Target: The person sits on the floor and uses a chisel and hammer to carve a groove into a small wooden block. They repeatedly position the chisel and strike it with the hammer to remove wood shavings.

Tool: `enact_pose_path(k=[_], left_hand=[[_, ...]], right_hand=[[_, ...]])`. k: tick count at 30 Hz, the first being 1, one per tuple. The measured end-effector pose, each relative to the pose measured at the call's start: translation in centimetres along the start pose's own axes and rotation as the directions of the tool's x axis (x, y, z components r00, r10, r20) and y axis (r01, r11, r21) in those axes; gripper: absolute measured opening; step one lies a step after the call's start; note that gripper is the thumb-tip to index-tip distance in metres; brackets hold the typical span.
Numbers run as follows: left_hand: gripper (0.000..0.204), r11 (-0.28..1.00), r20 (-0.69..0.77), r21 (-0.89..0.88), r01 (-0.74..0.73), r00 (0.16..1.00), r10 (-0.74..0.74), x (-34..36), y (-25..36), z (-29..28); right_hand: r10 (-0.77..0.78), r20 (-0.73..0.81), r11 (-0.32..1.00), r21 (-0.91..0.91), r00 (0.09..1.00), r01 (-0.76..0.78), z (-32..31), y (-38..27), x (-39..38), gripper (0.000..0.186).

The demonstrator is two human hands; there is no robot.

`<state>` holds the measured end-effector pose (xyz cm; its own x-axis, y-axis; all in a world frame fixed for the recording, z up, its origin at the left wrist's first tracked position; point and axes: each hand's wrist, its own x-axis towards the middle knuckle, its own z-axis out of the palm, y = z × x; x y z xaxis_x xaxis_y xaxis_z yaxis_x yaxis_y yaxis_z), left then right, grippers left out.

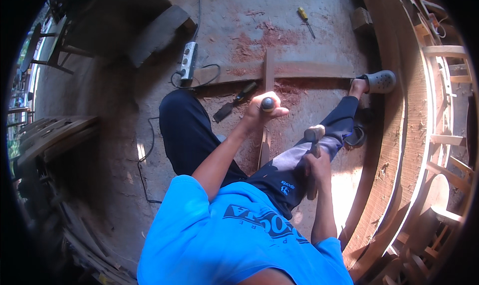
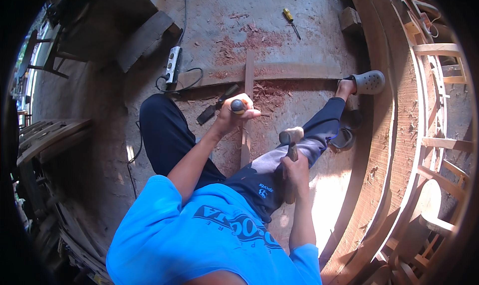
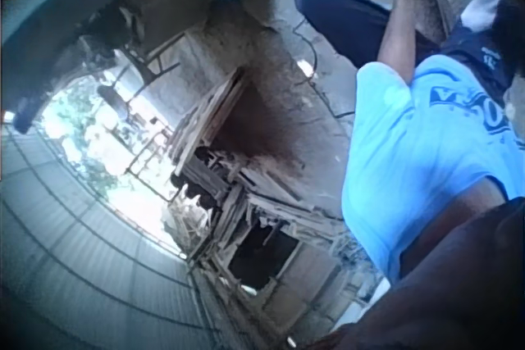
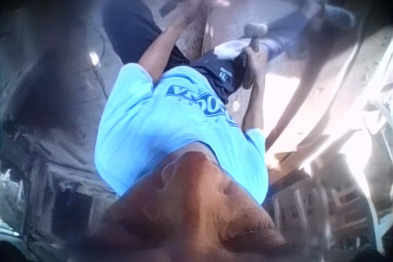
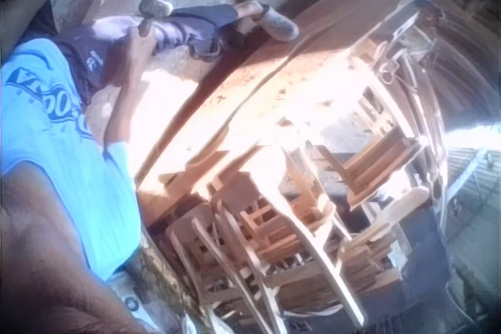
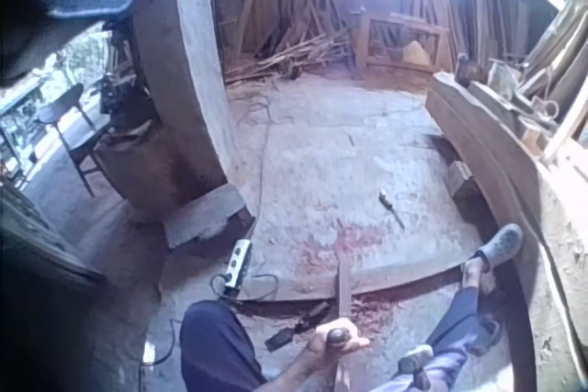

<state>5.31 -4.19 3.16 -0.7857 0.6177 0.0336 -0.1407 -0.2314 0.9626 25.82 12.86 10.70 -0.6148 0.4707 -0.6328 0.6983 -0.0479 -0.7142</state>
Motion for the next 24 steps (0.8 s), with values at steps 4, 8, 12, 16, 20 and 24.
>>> enact_pose_path(k=[4, 8, 12, 16, 20, 24], left_hand=[[0.028, 0.996, 0.060, 0.084, 0.025, 0.998, -0.030, -0.5, 0.1, 0.9], [0.026, 0.996, 0.069, 0.074, -0.051, 0.997, 0.045, -1.2, -0.1, 1.6], [0.025, 0.996, 0.061, 0.064, -0.066, 0.996, 0.063, -2.2, -0.5, 2.0], [0.020, 0.995, 0.054, 0.096, -0.021, 0.998, 0.016, -2.8, -0.5, 2.2], [0.009, 0.989, -0.071, -0.146, -0.019, 0.997, 0.008, -2.3, -0.9, 2.5], [0.016, 0.967, 0.125, -0.244, 0.077, 0.991, -0.048, -1.6, -2.5, 2.1]], right_hand=[[-0.350, -0.016, 0.933, 0.078, 0.936, 0.350, -1.7, -8.9, -2.5, 0.012], [-0.684, -0.225, 0.638, 0.275, 0.693, 0.719, -4.0, -18.4, -7.3, 0.017], [-0.849, -0.310, 0.291, 0.401, 0.428, 0.869, -3.2, -21.5, -8.5, 0.017], [-0.905, 0.125, 0.333, -0.387, 0.406, 0.860, 2.8, -13.7, -3.1, 0.023], [-0.639, 0.251, 0.430, -0.666, 0.727, 0.609, 4.2, -10.3, -0.2, 0.023], [-0.821, 0.053, 0.530, -0.303, 0.569, 0.792, -1.3, -19.0, -7.0, 0.016]])
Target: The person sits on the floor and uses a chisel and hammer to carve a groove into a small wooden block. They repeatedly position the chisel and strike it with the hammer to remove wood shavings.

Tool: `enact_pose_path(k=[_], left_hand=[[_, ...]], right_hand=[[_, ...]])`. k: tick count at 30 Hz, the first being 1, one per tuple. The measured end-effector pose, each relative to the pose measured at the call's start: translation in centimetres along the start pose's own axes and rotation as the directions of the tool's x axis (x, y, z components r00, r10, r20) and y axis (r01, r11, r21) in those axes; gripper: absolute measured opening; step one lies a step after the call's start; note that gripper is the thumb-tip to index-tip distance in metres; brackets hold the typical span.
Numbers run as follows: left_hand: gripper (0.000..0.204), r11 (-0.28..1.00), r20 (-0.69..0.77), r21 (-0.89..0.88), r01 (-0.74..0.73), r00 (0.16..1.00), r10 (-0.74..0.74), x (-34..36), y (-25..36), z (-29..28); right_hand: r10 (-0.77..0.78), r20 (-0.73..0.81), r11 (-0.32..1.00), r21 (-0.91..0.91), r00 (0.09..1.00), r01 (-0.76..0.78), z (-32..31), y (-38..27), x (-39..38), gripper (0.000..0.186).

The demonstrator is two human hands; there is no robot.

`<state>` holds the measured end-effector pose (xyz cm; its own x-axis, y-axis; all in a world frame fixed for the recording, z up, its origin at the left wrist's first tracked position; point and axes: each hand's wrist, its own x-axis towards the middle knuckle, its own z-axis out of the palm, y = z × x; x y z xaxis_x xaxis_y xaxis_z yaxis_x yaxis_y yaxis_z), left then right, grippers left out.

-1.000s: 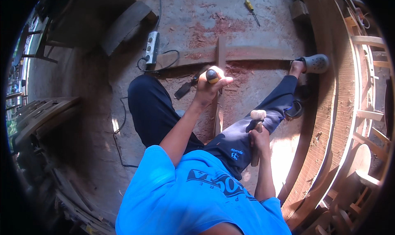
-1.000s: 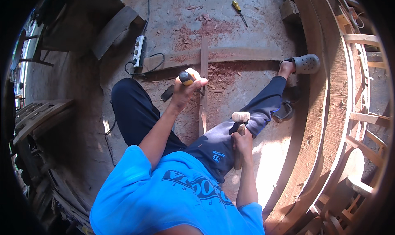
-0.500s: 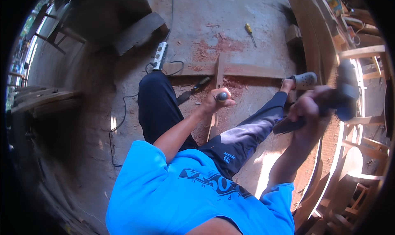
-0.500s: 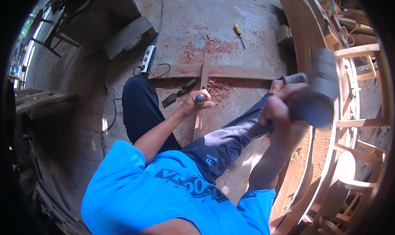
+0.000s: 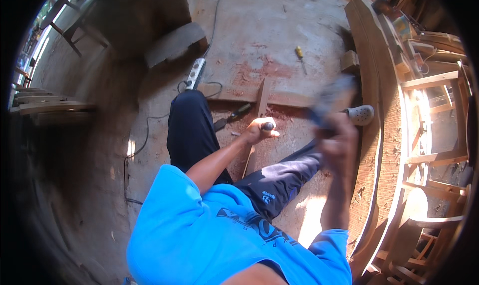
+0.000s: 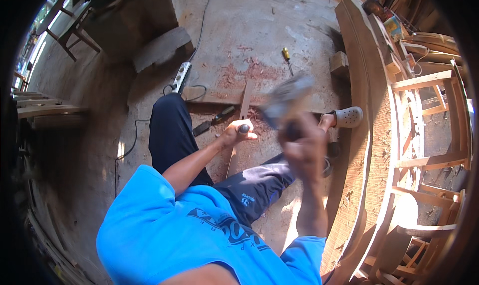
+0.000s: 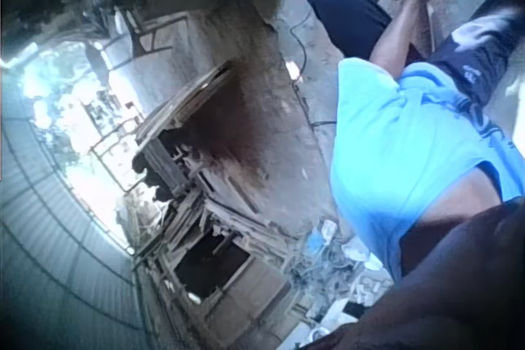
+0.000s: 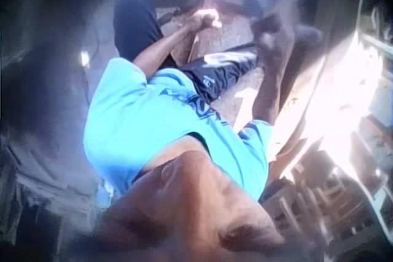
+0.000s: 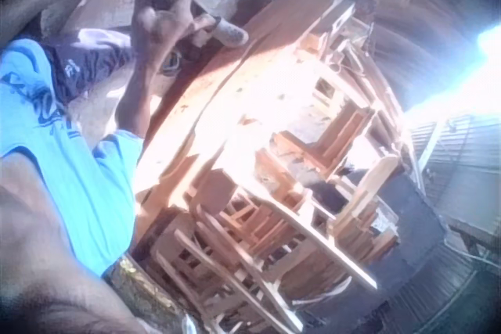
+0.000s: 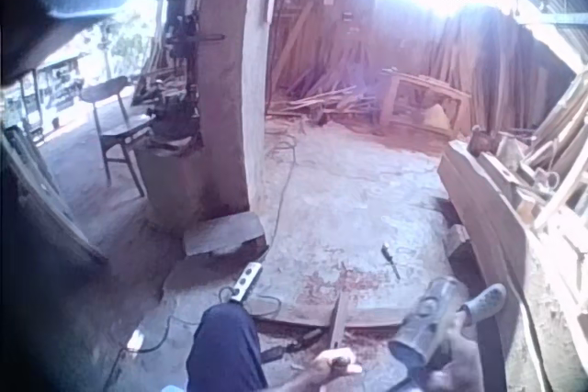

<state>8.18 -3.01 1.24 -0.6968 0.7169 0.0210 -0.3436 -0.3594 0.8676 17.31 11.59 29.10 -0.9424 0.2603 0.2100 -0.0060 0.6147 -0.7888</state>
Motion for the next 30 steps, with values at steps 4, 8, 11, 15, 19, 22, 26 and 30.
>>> enact_pose_path(k=[4, 8, 11, 15, 19, 22, 26, 30], left_hand=[[0.019, 0.942, 0.030, 0.307, -0.133, 0.991, 0.130, -0.1, -1.0, -0.9], [0.014, 0.950, -0.013, 0.290, -0.112, 0.993, 0.121, -0.3, -0.9, -0.8], [0.008, 0.953, -0.023, 0.266, -0.146, 0.987, 0.157, -0.9, -0.4, 0.1], [0.025, 0.824, -0.085, 0.552, -0.130, 0.974, 0.211, -0.3, 0.2, 0.1], [0.028, 0.806, -0.086, 0.564, -0.179, 0.958, 0.272, -0.1, 0.0, -0.2], [0.026, 0.826, -0.062, 0.532, -0.185, 0.965, 0.256, 0.2, -0.1, -0.5], [0.023, 0.820, -0.047, 0.548, -0.167, 0.972, 0.230, 1.1, 0.6, -1.1], [0.028, 0.799, -0.040, 0.594, -0.093, 0.989, 0.145, 2.7, 2.3, -1.9]], right_hand=[[-0.221, -0.318, 0.708, 0.597, 0.922, 0.376, -5.2, -6.4, 2.0, 0.012], [-0.199, -0.027, 0.961, -0.204, 0.980, 0.189, 4.1, 1.7, -0.6, 0.009], [0.339, 0.255, 0.905, -0.351, 0.906, -0.240, 9.4, 9.7, -5.8, 0.027], [0.367, 0.163, 0.928, -0.130, 0.916, -0.349, 7.6, 13.7, -4.2, 0.029], [0.514, 0.149, 0.845, 0.081, 0.845, -0.529, 6.5, 12.4, 2.2, 0.009], [0.633, 0.121, 0.763, 0.065, 0.764, -0.643, 7.5, 12.0, 6.2, 0.008], [0.649, 0.127, 0.754, 0.029, 0.750, -0.656, 9.2, 12.8, 8.2, 0.008], [0.681, 0.142, 0.713, 0.096, 0.718, -0.695, 9.7, 13.3, 6.5, 0.008]])
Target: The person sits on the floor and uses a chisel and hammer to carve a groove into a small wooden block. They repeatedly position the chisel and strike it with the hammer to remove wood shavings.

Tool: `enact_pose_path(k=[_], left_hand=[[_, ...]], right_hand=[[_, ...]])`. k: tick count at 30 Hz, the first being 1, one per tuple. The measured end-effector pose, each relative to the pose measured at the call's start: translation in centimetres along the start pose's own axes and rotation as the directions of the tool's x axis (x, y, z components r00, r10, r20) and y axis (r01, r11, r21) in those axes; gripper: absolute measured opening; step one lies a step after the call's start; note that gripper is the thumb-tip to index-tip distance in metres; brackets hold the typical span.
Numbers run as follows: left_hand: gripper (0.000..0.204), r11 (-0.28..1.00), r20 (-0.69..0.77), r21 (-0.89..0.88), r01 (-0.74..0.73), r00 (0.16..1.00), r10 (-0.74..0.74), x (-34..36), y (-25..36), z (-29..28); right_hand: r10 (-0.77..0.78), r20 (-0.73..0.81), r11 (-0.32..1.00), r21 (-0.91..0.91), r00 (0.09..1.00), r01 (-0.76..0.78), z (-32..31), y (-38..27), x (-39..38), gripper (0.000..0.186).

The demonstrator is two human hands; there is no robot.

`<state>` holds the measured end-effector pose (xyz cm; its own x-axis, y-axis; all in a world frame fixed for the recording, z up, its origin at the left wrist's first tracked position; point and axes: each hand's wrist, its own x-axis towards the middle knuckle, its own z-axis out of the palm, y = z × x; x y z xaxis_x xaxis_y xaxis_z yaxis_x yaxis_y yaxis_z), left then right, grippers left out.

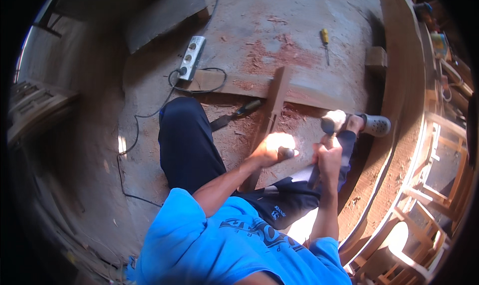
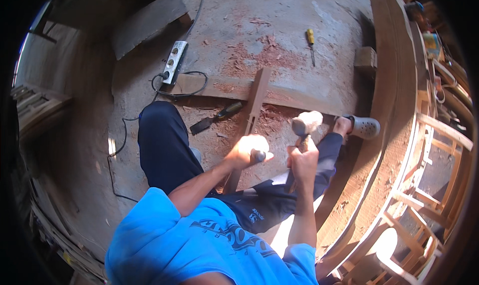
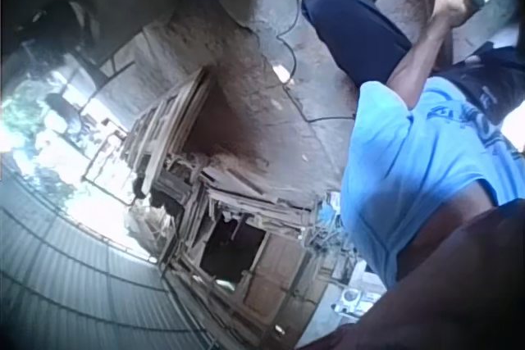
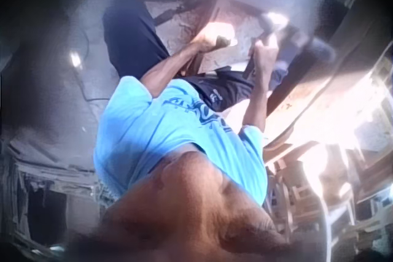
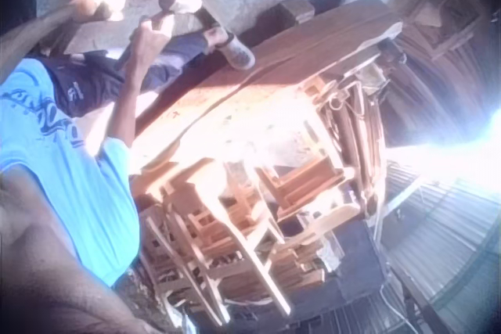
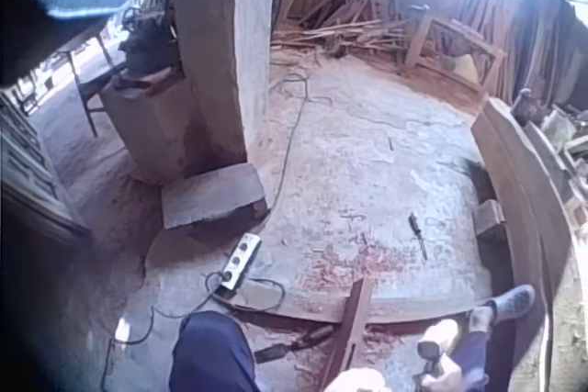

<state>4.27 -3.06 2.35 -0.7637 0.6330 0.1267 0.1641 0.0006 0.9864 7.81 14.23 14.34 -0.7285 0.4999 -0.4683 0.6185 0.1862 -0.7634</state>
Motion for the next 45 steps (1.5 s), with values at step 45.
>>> enact_pose_path(k=[45], left_hand=[[0.024, 0.982, -0.129, -0.189, 0.022, 0.991, -0.047, -0.3, 1.7, 2.1]], right_hand=[[-0.060, 0.322, 0.752, -0.608, 0.945, 0.255, 6.4, 20.9, -10.5, 0.034]])
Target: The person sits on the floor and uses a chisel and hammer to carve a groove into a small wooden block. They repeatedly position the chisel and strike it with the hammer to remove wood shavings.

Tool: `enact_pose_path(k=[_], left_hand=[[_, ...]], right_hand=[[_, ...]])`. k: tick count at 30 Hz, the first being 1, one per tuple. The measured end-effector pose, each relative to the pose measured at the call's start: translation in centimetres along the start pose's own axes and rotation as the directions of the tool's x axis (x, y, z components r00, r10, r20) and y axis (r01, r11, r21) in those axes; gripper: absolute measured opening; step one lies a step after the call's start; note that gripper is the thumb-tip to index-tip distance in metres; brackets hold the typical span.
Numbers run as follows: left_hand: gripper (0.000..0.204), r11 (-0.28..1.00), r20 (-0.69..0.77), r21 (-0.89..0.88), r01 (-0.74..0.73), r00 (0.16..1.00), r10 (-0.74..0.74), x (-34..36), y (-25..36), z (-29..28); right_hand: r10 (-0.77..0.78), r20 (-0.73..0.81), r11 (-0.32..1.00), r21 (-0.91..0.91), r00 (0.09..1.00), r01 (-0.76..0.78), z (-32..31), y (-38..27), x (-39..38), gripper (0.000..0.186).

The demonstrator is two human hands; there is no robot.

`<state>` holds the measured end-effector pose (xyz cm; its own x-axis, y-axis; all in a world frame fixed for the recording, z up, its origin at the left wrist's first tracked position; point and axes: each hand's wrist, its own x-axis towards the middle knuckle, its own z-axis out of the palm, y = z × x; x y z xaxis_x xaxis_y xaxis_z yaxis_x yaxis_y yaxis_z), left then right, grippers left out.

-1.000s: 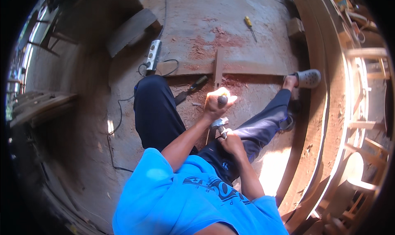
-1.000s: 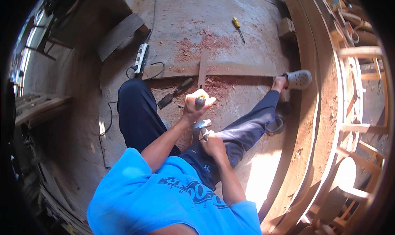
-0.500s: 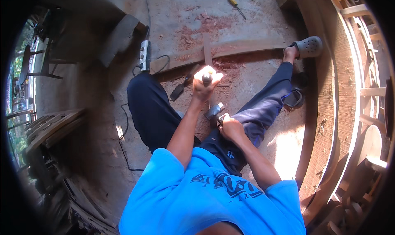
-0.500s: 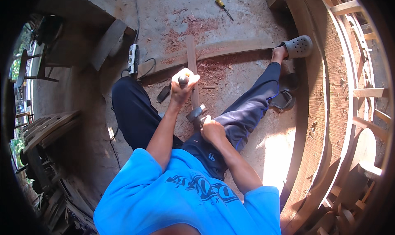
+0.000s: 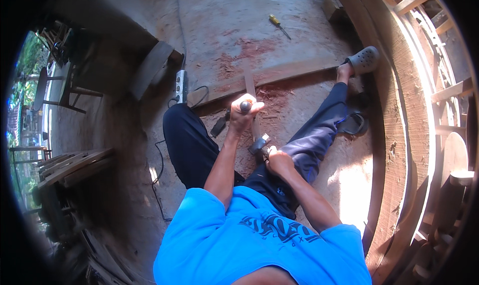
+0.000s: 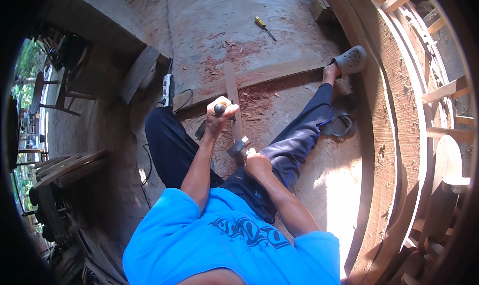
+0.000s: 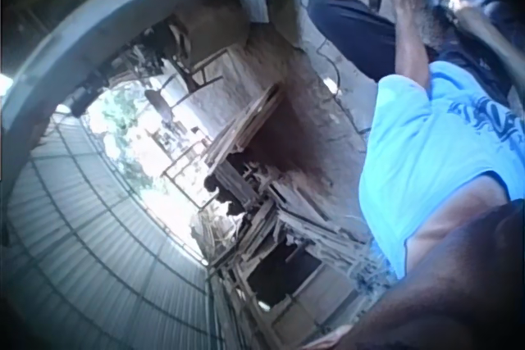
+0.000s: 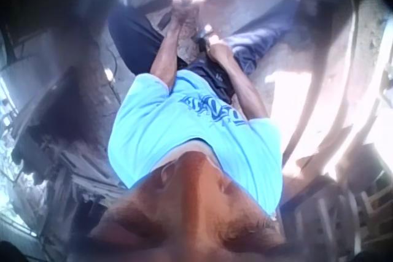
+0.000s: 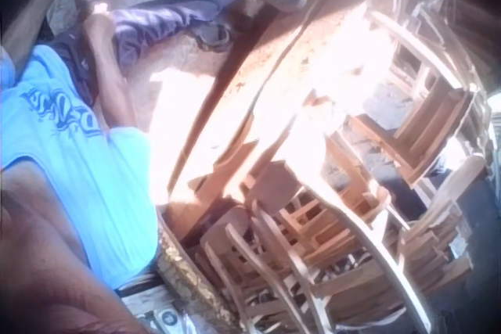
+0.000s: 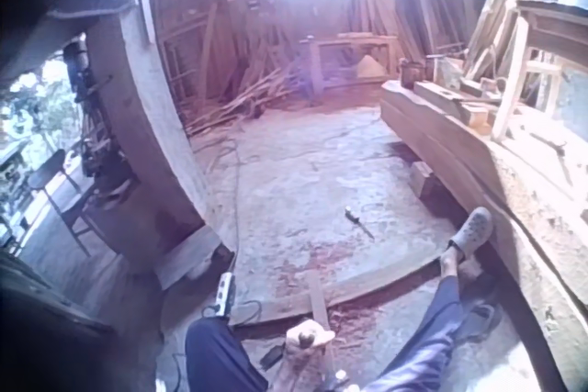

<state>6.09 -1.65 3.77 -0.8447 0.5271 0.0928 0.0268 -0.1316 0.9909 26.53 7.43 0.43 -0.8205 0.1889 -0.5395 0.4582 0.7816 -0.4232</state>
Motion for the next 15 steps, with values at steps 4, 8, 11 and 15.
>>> enact_pose_path(k=[4, 8, 11, 15], left_hand=[[0.024, 0.981, 0.260, -0.010, 0.194, 0.948, -0.185, 0.8, 1.2, -1.3], [0.024, 0.998, -0.080, 0.059, 0.008, 0.997, -0.003, -0.6, 0.9, 1.2], [0.024, 0.989, -0.260, 0.148, -0.032, 0.963, 0.070, -1.9, 0.1, 3.3], [0.026, 0.965, -0.479, 0.253, -0.067, 0.858, 0.186, -2.1, 0.4, 5.6]], right_hand=[[0.038, 0.095, 0.999, 0.000, 0.995, -0.038, -1.0, -0.4, -0.1, 0.037], [0.059, 0.086, 0.998, 0.013, 0.995, -0.060, -1.5, -0.8, -0.3, 0.037], [0.032, 0.009, 0.999, -0.025, 0.999, -0.031, -0.8, -0.8, -0.5, 0.024], [0.041, -0.039, 0.999, 0.012, 0.998, -0.041, 0.1, -0.6, -0.5, 0.028]])
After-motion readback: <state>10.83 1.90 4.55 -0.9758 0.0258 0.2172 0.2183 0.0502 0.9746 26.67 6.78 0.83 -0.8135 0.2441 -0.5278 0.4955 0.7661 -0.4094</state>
